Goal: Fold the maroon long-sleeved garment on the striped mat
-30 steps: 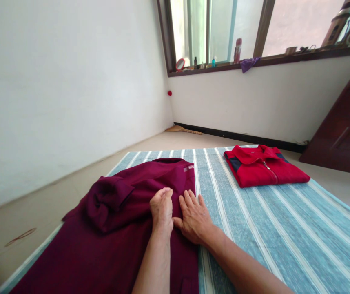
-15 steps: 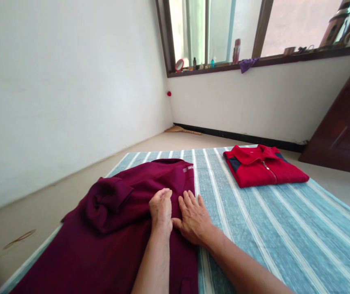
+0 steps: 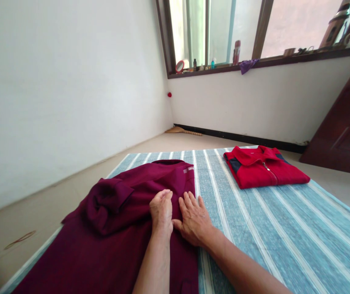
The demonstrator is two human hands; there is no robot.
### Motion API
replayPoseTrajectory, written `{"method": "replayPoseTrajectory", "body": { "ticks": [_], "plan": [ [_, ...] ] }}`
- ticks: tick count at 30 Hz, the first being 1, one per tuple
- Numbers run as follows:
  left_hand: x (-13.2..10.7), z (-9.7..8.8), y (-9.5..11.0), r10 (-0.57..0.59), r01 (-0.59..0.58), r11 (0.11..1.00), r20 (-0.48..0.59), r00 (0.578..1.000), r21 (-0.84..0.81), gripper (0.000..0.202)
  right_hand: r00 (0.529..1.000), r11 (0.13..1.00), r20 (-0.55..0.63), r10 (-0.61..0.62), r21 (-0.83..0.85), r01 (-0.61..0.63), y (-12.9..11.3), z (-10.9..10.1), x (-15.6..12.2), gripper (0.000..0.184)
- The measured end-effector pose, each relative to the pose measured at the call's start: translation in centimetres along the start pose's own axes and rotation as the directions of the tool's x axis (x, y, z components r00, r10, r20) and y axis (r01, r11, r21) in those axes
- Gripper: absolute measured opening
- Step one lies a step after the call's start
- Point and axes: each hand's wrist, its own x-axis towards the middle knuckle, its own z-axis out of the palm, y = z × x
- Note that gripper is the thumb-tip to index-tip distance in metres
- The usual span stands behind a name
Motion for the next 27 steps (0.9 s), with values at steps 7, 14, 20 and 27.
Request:
{"method": "replayPoseTrajectory", "body": {
  "ticks": [7, 14, 20, 27],
  "plan": [
    [-0.02, -0.04, 0.10, 0.014, -0.015, 1.000, 0.005, 1.000, 0.016, 0.014, 1.000, 1.000, -0.013, -0.002, 0.012, 0.002, -0.04, -0.09, -0.03, 0.066],
    [-0.23, -0.05, 0.45, 0.019, -0.019, 1.000, 0.003, 1.000, 0.023, 0.012, 1.000, 1.000, -0.022, 0.008, 0.024, -0.008, -0.12, -0.13, -0.12, 0.065],
    [-0.27, -0.04, 0.69, 0.010, -0.010, 1.000, -0.005, 1.000, 0.020, 0.011, 0.999, 1.000, -0.035, 0.013, 0.019, -0.012, -0.13, -0.15, -0.02, 0.064],
    [-0.23, 0.04, 0.53, 0.010, -0.010, 1.000, -0.013, 1.000, 0.004, 0.012, 0.993, 1.000, -0.120, -0.007, 0.001, 0.007, -0.31, -0.18, 0.03, 0.058]
  ]
}}
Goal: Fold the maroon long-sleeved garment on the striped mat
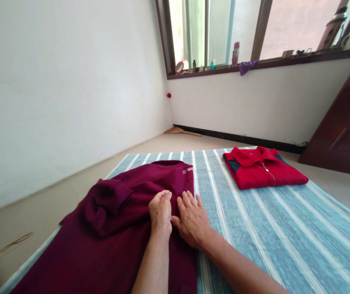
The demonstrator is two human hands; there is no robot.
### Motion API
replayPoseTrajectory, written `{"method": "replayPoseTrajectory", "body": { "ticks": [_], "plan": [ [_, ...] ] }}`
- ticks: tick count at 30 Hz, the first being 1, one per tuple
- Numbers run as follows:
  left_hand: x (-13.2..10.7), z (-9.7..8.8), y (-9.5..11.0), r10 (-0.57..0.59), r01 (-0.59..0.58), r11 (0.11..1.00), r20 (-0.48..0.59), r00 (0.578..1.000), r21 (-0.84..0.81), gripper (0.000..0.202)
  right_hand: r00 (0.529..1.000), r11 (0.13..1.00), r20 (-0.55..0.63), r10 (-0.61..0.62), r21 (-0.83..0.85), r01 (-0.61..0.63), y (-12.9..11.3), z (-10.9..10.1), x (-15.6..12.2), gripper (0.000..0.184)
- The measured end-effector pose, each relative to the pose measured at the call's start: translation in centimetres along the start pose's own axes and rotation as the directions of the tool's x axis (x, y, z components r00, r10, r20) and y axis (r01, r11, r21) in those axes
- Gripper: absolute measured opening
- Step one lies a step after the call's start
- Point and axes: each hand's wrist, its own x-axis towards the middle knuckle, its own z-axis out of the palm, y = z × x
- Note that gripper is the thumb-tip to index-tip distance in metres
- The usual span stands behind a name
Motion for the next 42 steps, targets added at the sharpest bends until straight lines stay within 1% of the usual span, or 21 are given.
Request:
{"method": "replayPoseTrajectory", "body": {
  "ticks": [2, 4, 6, 8, 12, 15, 25, 32, 42],
  "plan": [
    [0.1, 0.0, -0.1, -0.002, 0.002, 1.000, 0.002, 1.000, -0.006, 0.011, 0.998, 0.999, -0.059, -0.037, 0.001, 0.037, -0.3, -0.3, 0.0, 0.050],
    [0.2, 0.1, -0.3, -0.006, 0.006, 1.000, 0.005, 1.000, -0.012, 0.012, 0.991, 0.996, -0.103, -0.088, 0.020, 0.090, -0.8, -0.5, -0.1, 0.048],
    [0.4, 0.1, -0.6, -0.011, 0.011, 1.000, 0.006, 1.000, -0.016, 0.012, 0.985, 0.989, -0.116, -0.131, 0.061, 0.138, -1.2, -0.4, -0.3, 0.050],
    [0.5, 0.1, -0.8, -0.014, 0.014, 1.000, 0.004, 1.000, -0.023, 0.013, 0.985, 0.983, -0.091, -0.147, 0.096, 0.156, -1.4, 0.0, -0.4, 0.053],
    [0.3, 0.1, -0.8, -0.015, 0.015, 0.999, 0.008, 1.000, -0.042, 0.015, 0.991, 0.989, 0.008, -0.135, 0.069, 0.134, -1.2, 1.4, -0.6, 0.056],
    [0.2, 0.1, -0.6, -0.020, 0.020, 0.998, 0.011, 1.000, -0.053, 0.018, 0.991, 0.991, 0.028, -0.135, 0.021, 0.134, -1.0, 2.0, -0.7, 0.056],
    [-0.1, -0.1, -0.4, -0.026, 0.028, 0.996, 0.022, 0.999, -0.089, 0.019, 0.989, 0.991, 0.064, -0.132, -0.005, 0.133, -1.3, 1.4, -0.9, 0.059],
    [-0.3, -0.2, 0.2, -0.032, 0.034, 0.995, 0.017, 0.999, -0.096, 0.018, 0.989, 0.992, 0.071, -0.126, 0.002, 0.126, -1.5, 1.0, -1.0, 0.058],
    [-0.6, -0.3, 1.2, -0.045, 0.045, 0.993, 0.010, 0.999, -0.109, 0.020, 0.990, 0.991, 0.057, -0.132, 0.002, 0.132, -1.4, 1.3, -0.9, 0.059]
  ]
}}
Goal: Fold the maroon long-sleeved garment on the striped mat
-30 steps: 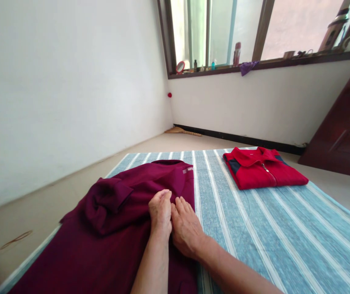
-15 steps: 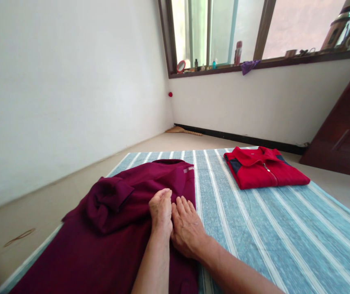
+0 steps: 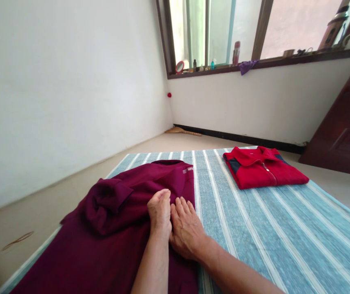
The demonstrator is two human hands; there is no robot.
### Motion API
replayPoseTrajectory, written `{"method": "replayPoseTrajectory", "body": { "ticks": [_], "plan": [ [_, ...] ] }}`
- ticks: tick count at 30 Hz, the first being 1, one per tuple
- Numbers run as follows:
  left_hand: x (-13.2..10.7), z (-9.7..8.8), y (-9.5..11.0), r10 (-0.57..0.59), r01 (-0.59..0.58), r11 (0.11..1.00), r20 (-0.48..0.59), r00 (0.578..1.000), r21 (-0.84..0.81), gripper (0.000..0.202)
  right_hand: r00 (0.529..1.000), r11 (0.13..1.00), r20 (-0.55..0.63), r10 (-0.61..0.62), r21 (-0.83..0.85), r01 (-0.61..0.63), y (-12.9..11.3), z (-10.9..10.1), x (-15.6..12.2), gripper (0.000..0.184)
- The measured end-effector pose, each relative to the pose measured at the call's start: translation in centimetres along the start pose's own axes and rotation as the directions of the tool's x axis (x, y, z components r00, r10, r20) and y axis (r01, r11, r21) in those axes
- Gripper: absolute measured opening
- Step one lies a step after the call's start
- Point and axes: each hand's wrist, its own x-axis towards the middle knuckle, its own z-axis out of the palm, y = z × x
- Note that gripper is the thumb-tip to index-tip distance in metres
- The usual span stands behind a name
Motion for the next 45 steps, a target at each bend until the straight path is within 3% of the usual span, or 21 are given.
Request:
{"method": "replayPoseTrajectory", "body": {
  "ticks": [19, 28, 32, 38, 45],
  "plan": [
    [-0.3, 0.1, 0.6, -0.021, 0.021, 0.999, -0.004, 1.000, -0.024, 0.023, 1.000, 1.000, 0.006, 0.004, -0.010, -0.004, -0.1, -0.1, 0.0, 0.061],
    [-1.3, 0.7, 1.0, 0.049, -0.049, 0.999, 0.249, 0.967, -0.008, 0.021, 0.998, 0.999, -0.051, -0.045, 0.023, 0.046, 0.3, 0.7, 0.1, 0.066],
    [-1.3, 0.6, 1.1, 0.073, -0.089, 0.995, 0.298, 0.952, 0.039, 0.015, 0.996, 0.998, -0.062, -0.058, 0.017, 0.059, 0.3, 0.8, 0.1, 0.069],
    [-0.3, 0.5, -0.4, 0.139, -0.179, 0.975, 0.269, 0.953, 0.132, 0.015, 0.997, 0.998, -0.051, -0.055, 0.018, 0.056, 0.4, 0.9, 0.1, 0.070],
    [0.4, 0.4, -2.0, 0.081, -0.101, 0.990, 0.185, 0.979, 0.103, 0.021, 0.999, 0.999, -0.025, -0.034, -0.025, 0.034, 0.2, 0.4, 0.1, 0.067]
  ]
}}
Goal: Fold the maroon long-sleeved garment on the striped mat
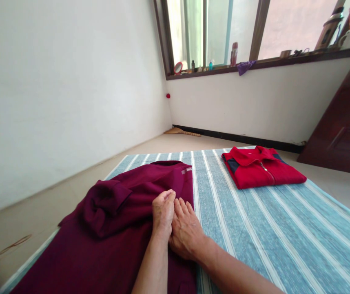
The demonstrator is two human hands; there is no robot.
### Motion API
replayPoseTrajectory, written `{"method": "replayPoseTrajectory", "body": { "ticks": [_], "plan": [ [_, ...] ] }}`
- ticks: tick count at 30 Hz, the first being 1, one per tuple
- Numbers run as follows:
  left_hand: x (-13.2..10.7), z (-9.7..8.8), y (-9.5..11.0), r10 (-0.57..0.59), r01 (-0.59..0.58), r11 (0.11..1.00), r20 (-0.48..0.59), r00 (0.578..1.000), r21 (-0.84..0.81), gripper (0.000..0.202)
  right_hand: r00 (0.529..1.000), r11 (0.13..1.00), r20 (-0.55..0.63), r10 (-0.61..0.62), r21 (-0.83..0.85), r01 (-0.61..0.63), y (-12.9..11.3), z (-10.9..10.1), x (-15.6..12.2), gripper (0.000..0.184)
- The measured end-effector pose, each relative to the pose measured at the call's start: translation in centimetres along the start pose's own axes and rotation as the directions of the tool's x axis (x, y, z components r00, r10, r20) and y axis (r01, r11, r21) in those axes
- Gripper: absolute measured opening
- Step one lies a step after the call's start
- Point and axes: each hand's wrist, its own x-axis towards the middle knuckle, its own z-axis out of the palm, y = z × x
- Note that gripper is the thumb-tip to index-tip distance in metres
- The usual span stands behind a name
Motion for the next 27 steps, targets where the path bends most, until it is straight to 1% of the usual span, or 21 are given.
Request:
{"method": "replayPoseTrajectory", "body": {
  "ticks": [7, 12, 18, 27],
  "plan": [
    [0.22, 0.17, -0.61, -0.019, 0.019, 1.000, -0.016, 1.000, -0.005, 0.020, 1.000, 1.000, -0.012, 0.007, -0.012, -0.007, -0.07, 0.04, 0.00, 0.066],
    [0.31, 0.10, -0.75, -0.016, 0.017, 1.000, -0.029, 0.999, 0.011, 0.021, 0.998, 0.999, -0.032, 0.049, -0.013, -0.050, 0.00, 0.09, 0.05, 0.069],
    [0.30, 0.00, -0.72, -0.017, 0.017, 1.000, -0.033, 0.999, 0.014, 0.021, 0.995, 0.995, 0.011, 0.098, 0.007, -0.098, 0.04, 0.05, 0.03, 0.067],
    [0.24, 0.01, -0.45, -0.027, 0.028, 1.000, -0.034, 0.999, 0.006, 0.018, 0.995, 0.995, 0.022, 0.096, 0.023, -0.097, -0.03, -0.25, 0.06, 0.067]
  ]
}}
